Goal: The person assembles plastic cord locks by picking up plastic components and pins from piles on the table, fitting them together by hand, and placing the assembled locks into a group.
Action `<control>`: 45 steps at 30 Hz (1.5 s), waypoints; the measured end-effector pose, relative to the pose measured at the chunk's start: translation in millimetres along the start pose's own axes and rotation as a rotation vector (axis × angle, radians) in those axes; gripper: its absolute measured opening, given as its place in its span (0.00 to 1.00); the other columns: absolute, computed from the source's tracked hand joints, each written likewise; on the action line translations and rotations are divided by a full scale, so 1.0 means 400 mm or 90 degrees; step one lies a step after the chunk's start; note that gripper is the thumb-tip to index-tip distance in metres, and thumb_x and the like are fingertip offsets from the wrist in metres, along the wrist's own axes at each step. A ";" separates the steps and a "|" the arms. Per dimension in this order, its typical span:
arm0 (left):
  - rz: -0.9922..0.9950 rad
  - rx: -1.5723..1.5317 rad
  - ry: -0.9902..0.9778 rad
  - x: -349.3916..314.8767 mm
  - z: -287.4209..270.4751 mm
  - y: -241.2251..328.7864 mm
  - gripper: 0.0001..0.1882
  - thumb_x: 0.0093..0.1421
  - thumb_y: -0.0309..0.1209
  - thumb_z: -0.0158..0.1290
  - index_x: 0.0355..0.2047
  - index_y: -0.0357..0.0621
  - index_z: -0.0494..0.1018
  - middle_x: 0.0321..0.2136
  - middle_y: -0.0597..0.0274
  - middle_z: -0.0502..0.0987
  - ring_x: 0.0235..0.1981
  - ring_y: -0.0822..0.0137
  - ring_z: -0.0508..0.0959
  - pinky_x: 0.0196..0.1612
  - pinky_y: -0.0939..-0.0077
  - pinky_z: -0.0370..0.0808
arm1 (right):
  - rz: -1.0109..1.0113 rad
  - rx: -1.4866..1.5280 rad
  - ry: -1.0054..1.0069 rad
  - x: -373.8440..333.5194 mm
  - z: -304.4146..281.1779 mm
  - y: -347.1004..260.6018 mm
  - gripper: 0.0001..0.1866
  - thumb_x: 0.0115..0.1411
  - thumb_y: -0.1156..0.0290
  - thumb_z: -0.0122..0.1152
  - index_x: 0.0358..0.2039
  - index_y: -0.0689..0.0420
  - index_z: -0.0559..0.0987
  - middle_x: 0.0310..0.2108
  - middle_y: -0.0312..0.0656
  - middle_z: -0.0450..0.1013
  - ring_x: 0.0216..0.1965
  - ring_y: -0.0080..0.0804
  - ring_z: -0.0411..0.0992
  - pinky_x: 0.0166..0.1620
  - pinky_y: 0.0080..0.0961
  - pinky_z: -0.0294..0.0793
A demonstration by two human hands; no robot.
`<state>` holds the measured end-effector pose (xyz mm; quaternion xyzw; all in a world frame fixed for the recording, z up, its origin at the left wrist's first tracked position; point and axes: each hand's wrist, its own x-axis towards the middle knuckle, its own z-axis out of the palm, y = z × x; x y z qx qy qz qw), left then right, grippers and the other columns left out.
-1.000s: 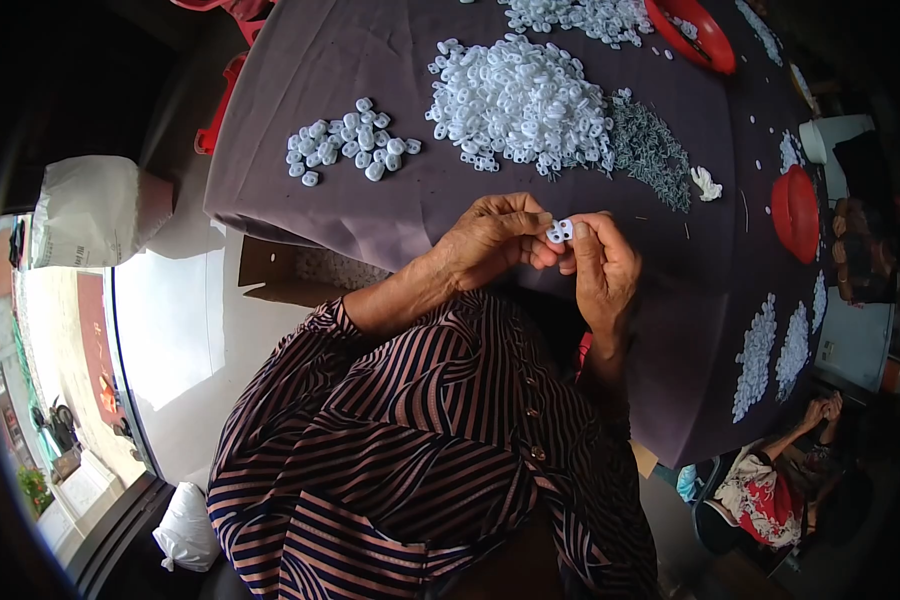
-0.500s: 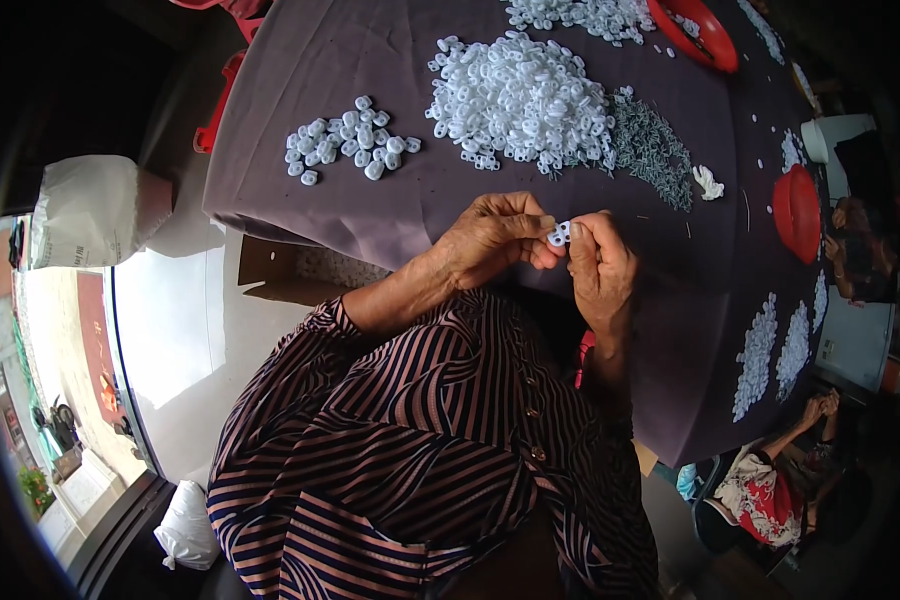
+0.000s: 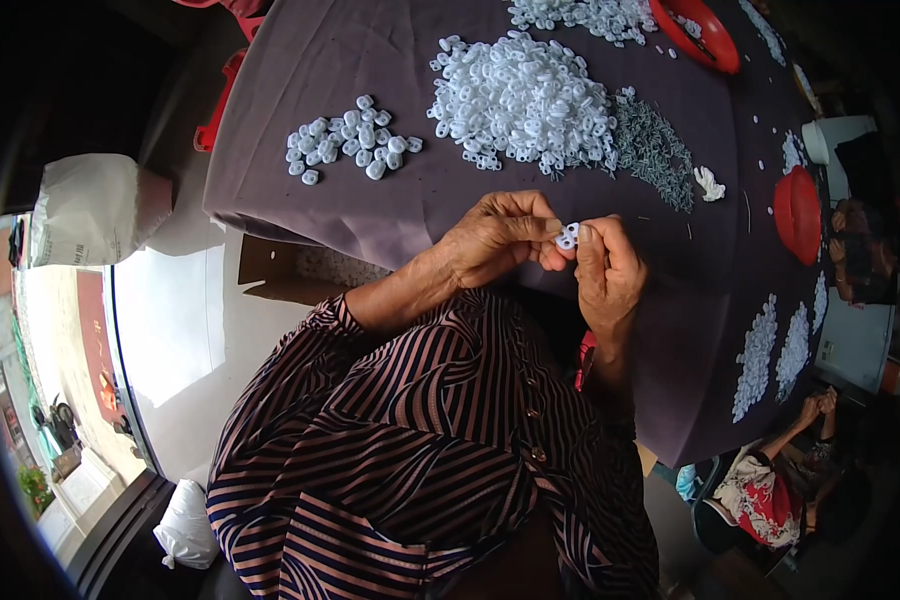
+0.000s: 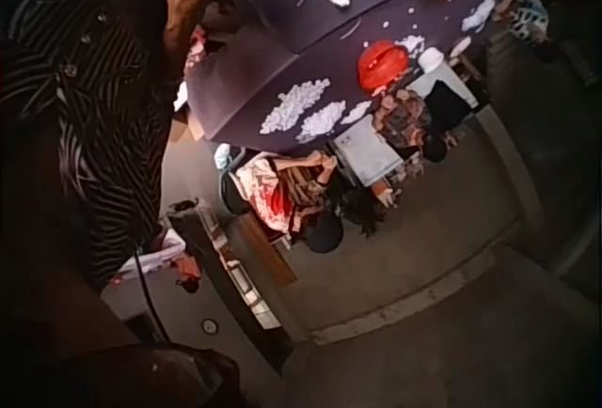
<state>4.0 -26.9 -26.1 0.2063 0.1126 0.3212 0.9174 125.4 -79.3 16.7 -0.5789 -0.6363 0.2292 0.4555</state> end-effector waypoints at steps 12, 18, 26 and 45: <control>0.026 0.044 -0.029 0.009 0.012 0.003 0.03 0.46 0.24 0.43 0.21 0.36 0.63 0.20 0.56 0.69 0.21 0.70 0.70 0.28 0.82 0.67 | 0.026 0.050 -0.021 0.004 -0.030 -0.005 0.05 0.48 0.76 0.44 0.22 0.65 0.66 0.16 0.35 0.61 0.13 0.14 0.57 0.16 0.08 0.56; 0.025 0.045 -0.025 0.015 0.011 0.004 0.03 0.46 0.24 0.43 0.21 0.35 0.63 0.21 0.56 0.69 0.21 0.70 0.70 0.28 0.82 0.67 | 0.020 0.066 -0.037 0.008 -0.038 -0.002 0.04 0.48 0.77 0.44 0.22 0.65 0.66 0.16 0.35 0.61 0.13 0.14 0.58 0.16 0.08 0.57; 0.032 0.052 -0.020 0.014 0.014 0.007 0.03 0.45 0.23 0.43 0.21 0.35 0.64 0.20 0.57 0.69 0.21 0.70 0.69 0.28 0.83 0.66 | -0.001 0.091 -0.068 0.015 -0.038 -0.004 0.03 0.46 0.78 0.46 0.22 0.64 0.66 0.17 0.35 0.62 0.15 0.14 0.59 0.18 0.08 0.57; 0.057 0.114 0.013 -0.005 0.007 0.014 0.03 0.45 0.22 0.44 0.22 0.35 0.64 0.21 0.57 0.69 0.22 0.71 0.69 0.28 0.82 0.67 | 0.032 0.231 -0.059 0.019 -0.025 -0.001 0.04 0.44 0.81 0.47 0.24 0.65 0.68 0.18 0.38 0.64 0.15 0.16 0.62 0.18 0.09 0.62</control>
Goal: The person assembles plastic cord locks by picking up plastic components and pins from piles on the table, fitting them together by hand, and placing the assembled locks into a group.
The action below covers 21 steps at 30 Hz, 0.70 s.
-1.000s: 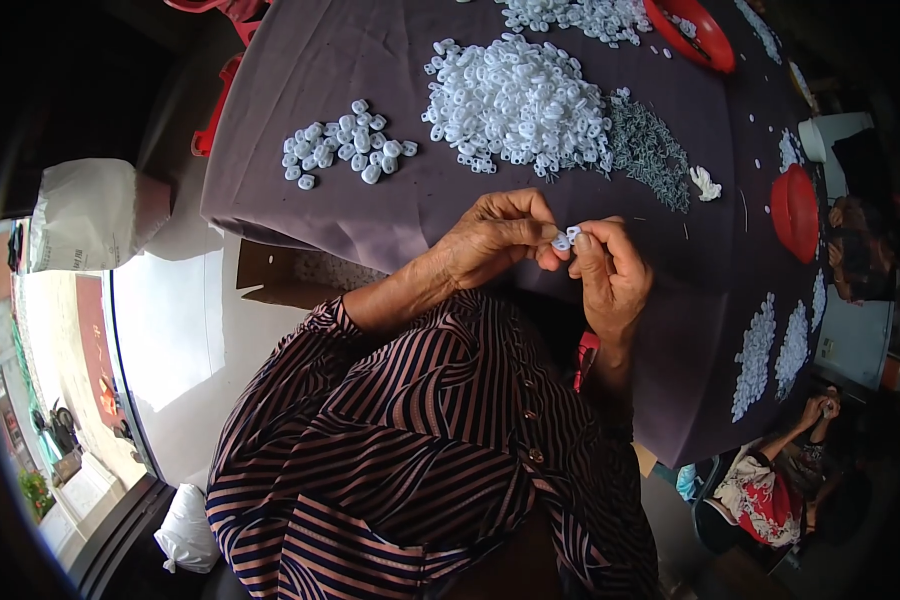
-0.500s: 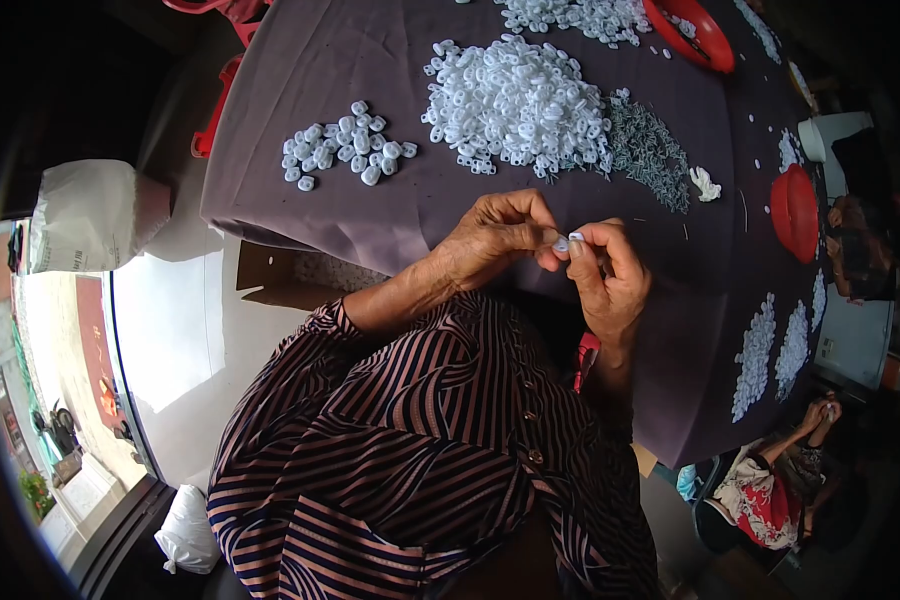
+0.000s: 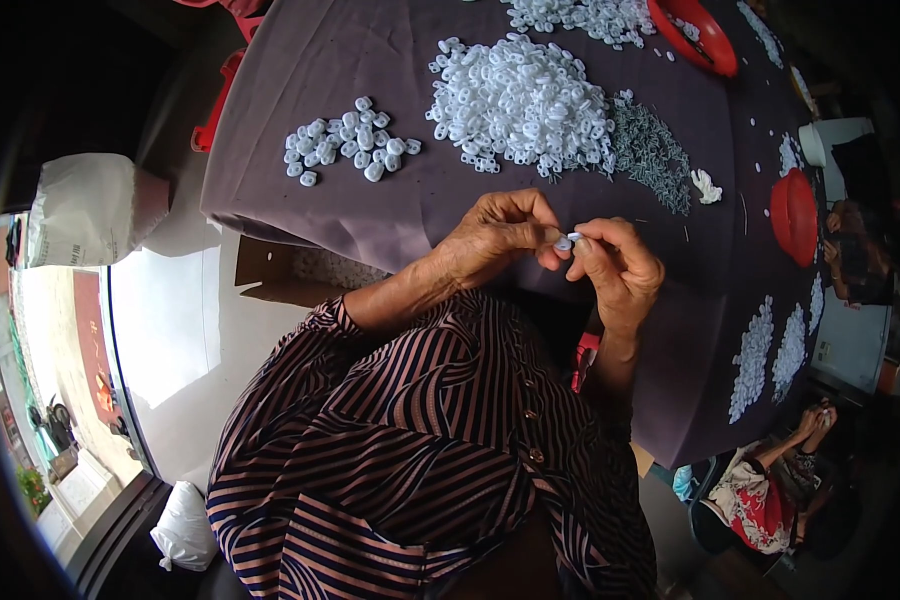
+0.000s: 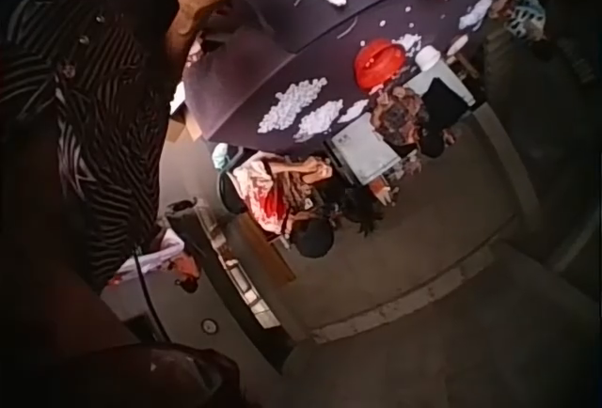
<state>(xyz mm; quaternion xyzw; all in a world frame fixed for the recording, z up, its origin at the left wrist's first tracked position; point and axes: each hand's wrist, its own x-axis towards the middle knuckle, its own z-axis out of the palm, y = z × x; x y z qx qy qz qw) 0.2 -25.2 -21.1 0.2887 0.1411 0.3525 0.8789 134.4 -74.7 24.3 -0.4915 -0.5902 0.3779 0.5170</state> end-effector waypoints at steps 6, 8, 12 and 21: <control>0.004 0.006 -0.008 -0.009 -0.002 0.002 0.03 0.45 0.22 0.44 0.21 0.35 0.64 0.21 0.57 0.69 0.21 0.71 0.69 0.28 0.82 0.67 | 0.047 0.153 -0.027 -0.002 -0.004 0.005 0.04 0.45 0.81 0.45 0.24 0.66 0.66 0.18 0.40 0.63 0.14 0.20 0.63 0.18 0.13 0.64; 0.008 0.003 -0.012 -0.009 -0.004 0.001 0.03 0.45 0.22 0.44 0.21 0.35 0.64 0.21 0.57 0.69 0.21 0.71 0.69 0.28 0.82 0.67 | 0.048 0.186 -0.036 -0.002 -0.005 0.005 0.03 0.45 0.80 0.45 0.23 0.66 0.66 0.17 0.40 0.63 0.14 0.20 0.62 0.18 0.14 0.64; 0.001 0.008 -0.001 -0.010 -0.007 0.002 0.03 0.45 0.23 0.44 0.21 0.35 0.63 0.21 0.56 0.69 0.21 0.71 0.69 0.28 0.81 0.67 | 0.075 0.148 0.020 0.002 0.000 -0.002 0.04 0.45 0.79 0.45 0.24 0.65 0.65 0.17 0.38 0.61 0.14 0.18 0.61 0.19 0.12 0.64; -0.088 -0.137 -0.024 0.000 -0.015 -0.001 0.04 0.47 0.25 0.43 0.21 0.35 0.64 0.19 0.56 0.69 0.19 0.70 0.70 0.25 0.82 0.67 | 0.068 0.030 0.026 0.001 -0.013 -0.011 0.04 0.46 0.78 0.46 0.25 0.64 0.65 0.20 0.37 0.61 0.16 0.16 0.60 0.20 0.10 0.62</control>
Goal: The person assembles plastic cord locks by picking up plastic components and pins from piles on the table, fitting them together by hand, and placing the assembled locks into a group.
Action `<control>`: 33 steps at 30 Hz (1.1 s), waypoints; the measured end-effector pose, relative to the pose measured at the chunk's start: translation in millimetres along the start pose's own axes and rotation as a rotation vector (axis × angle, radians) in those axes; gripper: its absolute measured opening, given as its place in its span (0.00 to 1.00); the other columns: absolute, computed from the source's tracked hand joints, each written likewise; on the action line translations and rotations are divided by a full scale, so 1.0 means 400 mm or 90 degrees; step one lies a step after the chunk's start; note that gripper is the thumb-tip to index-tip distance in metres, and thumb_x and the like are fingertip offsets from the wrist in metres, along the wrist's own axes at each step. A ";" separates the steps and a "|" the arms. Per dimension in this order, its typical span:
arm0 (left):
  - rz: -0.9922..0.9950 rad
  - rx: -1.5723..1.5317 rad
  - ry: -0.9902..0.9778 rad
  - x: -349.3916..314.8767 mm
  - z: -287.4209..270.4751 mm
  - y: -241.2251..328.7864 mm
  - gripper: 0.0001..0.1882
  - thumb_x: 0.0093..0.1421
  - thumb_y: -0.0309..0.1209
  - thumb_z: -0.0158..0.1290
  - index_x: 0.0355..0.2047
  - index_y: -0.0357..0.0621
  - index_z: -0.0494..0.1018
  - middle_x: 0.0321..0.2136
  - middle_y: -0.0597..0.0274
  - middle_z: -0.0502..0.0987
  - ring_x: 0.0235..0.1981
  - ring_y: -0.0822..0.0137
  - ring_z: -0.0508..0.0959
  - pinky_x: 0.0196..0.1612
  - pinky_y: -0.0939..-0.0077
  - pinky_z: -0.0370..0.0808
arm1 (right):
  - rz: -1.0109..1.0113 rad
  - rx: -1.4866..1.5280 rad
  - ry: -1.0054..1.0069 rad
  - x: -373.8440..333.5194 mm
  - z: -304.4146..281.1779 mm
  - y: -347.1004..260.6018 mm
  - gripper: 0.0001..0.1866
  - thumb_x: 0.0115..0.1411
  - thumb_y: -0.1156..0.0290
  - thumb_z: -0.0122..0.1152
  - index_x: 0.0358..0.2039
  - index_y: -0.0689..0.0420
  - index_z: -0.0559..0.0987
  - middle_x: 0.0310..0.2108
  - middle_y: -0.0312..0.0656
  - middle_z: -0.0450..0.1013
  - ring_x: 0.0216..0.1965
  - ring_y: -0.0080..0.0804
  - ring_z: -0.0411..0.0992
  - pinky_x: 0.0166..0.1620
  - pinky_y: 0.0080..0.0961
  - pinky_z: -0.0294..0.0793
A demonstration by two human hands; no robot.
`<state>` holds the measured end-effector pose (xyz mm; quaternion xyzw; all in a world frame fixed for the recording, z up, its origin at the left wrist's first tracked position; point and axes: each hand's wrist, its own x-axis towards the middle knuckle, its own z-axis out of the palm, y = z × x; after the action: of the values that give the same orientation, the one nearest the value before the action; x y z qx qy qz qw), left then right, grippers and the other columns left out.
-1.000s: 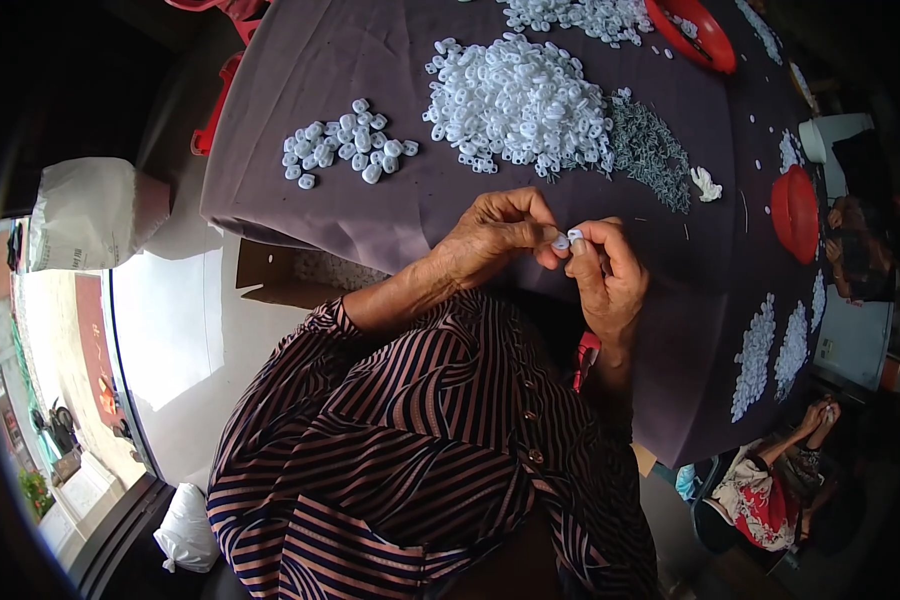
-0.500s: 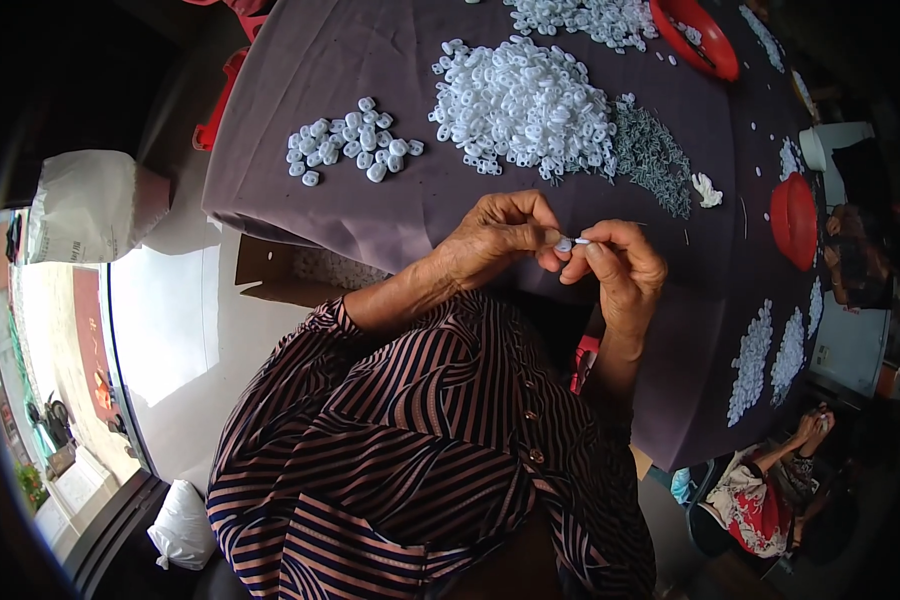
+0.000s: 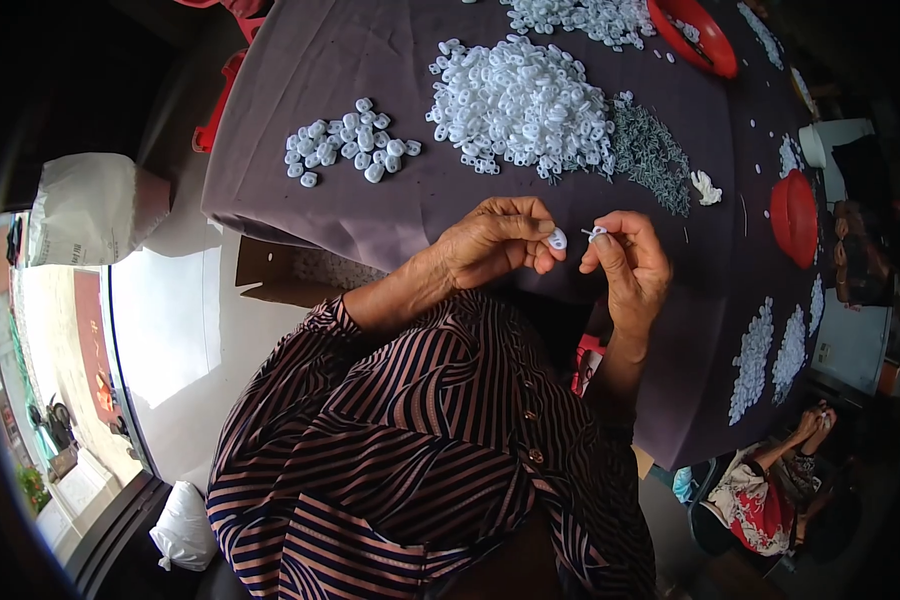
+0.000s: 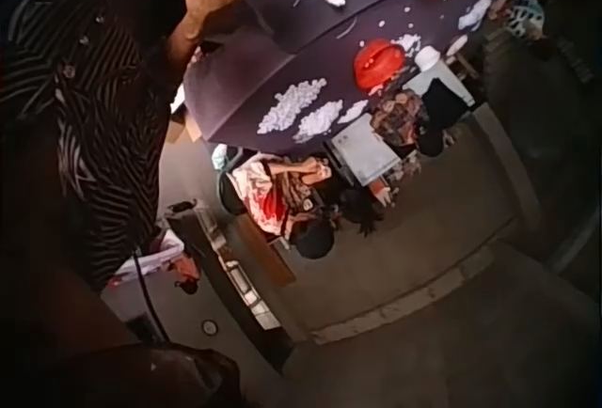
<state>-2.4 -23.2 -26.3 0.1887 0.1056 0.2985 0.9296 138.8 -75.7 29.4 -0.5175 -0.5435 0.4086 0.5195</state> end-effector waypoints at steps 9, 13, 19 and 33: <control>-0.022 0.022 0.017 0.002 0.006 -0.007 0.06 0.47 0.27 0.44 0.20 0.35 0.64 0.19 0.56 0.69 0.19 0.70 0.69 0.25 0.82 0.66 | -0.045 -0.093 -0.049 -0.004 -0.005 0.002 0.04 0.46 0.79 0.46 0.24 0.64 0.67 0.20 0.35 0.61 0.17 0.15 0.61 0.20 0.08 0.62; -0.021 0.030 0.019 0.004 0.007 -0.010 0.05 0.47 0.26 0.44 0.20 0.36 0.63 0.19 0.56 0.69 0.19 0.70 0.69 0.26 0.82 0.66 | -0.045 -0.109 -0.082 -0.005 -0.006 0.002 0.04 0.46 0.79 0.46 0.24 0.65 0.68 0.20 0.35 0.61 0.17 0.14 0.60 0.20 0.07 0.61; -0.026 -0.009 -0.004 0.014 0.004 -0.017 0.04 0.47 0.24 0.43 0.20 0.35 0.64 0.18 0.56 0.69 0.18 0.70 0.69 0.24 0.82 0.67 | 0.021 -0.047 -0.044 -0.007 0.001 0.008 0.04 0.46 0.78 0.46 0.24 0.65 0.68 0.20 0.36 0.64 0.15 0.14 0.60 0.19 0.07 0.61; -0.038 -0.039 0.007 0.042 0.011 -0.034 0.03 0.47 0.23 0.42 0.19 0.36 0.63 0.18 0.53 0.69 0.18 0.68 0.70 0.23 0.81 0.68 | -0.024 -0.100 -0.040 -0.004 -0.028 0.022 0.03 0.46 0.79 0.46 0.23 0.64 0.68 0.18 0.34 0.63 0.14 0.13 0.59 0.16 0.06 0.58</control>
<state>19.6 -24.8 -29.2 0.1552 0.1073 0.2750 0.9428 151.1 -77.1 22.0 -0.5336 -0.5994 0.3708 0.4674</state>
